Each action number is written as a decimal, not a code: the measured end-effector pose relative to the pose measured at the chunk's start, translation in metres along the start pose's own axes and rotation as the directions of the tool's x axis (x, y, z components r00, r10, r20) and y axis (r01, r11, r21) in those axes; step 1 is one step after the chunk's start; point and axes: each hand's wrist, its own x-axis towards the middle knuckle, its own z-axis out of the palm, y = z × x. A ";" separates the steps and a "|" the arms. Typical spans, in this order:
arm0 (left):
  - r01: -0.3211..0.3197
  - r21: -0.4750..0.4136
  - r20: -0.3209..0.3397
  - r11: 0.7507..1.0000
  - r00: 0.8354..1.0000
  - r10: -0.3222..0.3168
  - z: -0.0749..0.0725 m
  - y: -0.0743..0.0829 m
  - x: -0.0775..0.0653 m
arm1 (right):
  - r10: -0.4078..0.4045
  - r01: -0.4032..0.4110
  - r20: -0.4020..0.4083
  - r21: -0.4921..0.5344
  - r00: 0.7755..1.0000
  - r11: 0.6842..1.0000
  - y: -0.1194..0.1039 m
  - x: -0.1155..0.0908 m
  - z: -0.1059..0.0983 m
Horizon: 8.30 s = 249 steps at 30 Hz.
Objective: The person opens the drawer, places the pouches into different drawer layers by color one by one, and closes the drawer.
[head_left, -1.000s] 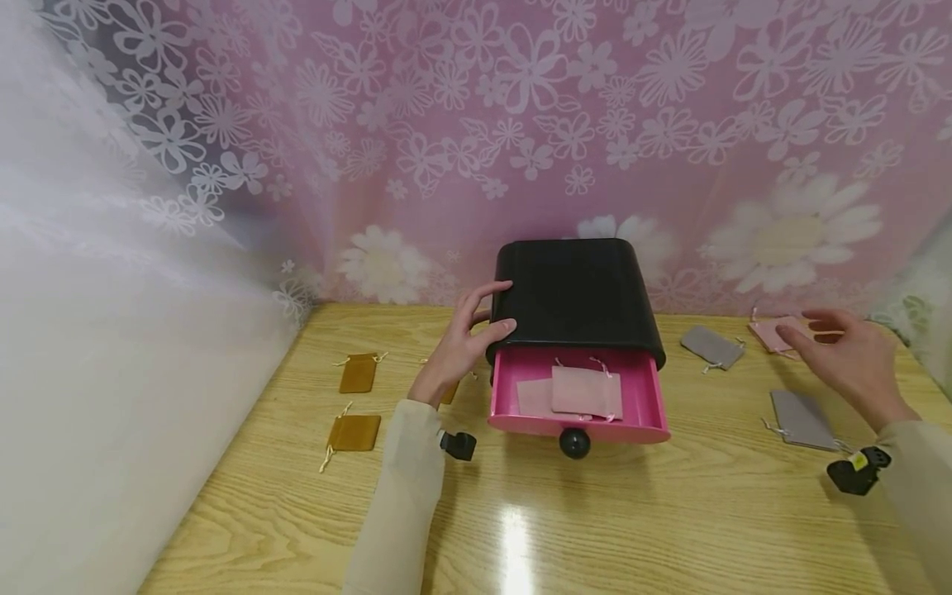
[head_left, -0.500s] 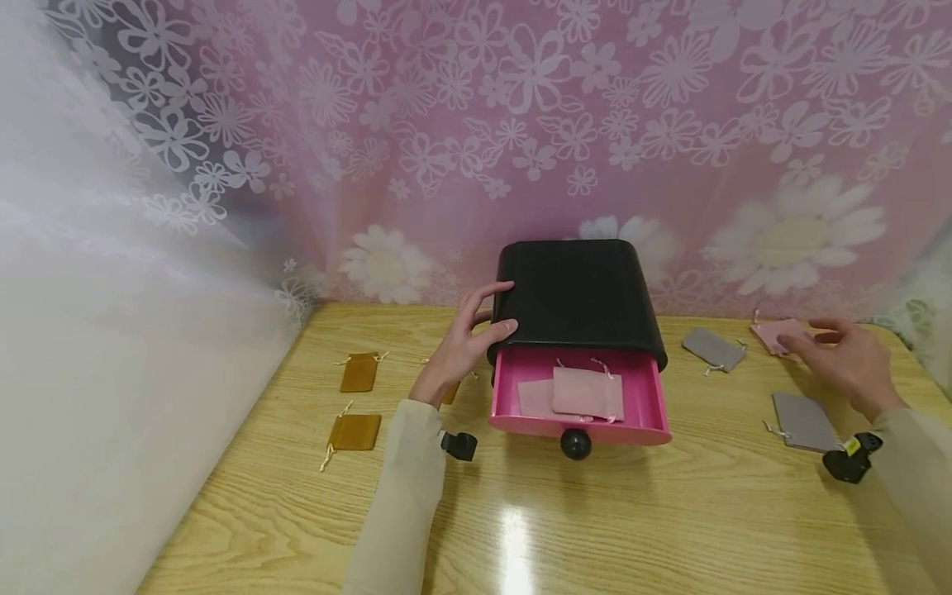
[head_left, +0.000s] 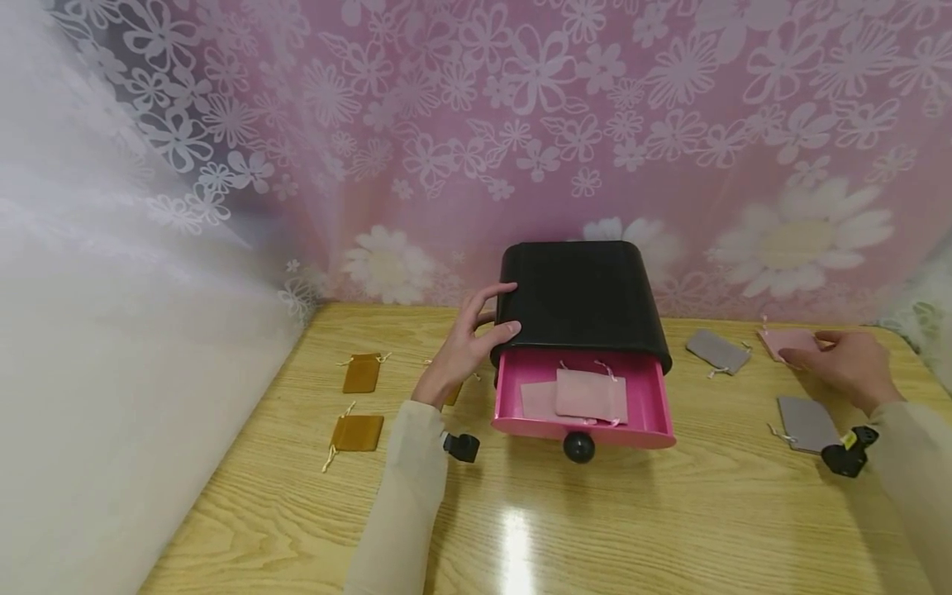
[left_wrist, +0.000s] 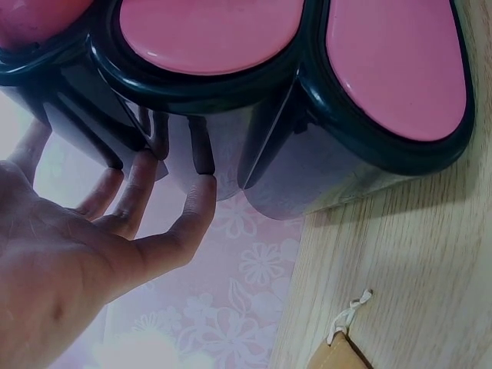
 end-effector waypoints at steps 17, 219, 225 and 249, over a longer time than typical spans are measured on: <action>-0.006 0.000 0.002 1.000 1.000 0.006 0.001 -0.001 0.000 | 0.187 -0.189 0.038 0.037 0.982 0.981 -0.009 -0.011 -0.002; -0.045 -0.083 0.013 0.996 0.999 0.046 0.001 -0.005 -0.002 | -0.577 0.614 -0.329 0.010 0.748 0.789 -0.254 -0.154 0.007; -0.047 -0.090 0.015 0.995 0.999 0.049 0.001 -0.004 -0.002 | -0.598 0.631 -0.350 -0.025 0.721 0.776 -0.252 -0.151 0.009; -0.046 -0.089 0.015 0.995 0.999 0.047 0.001 -0.005 -0.003 | -0.662 0.672 -0.267 -0.067 0.700 0.737 -0.255 -0.150 0.015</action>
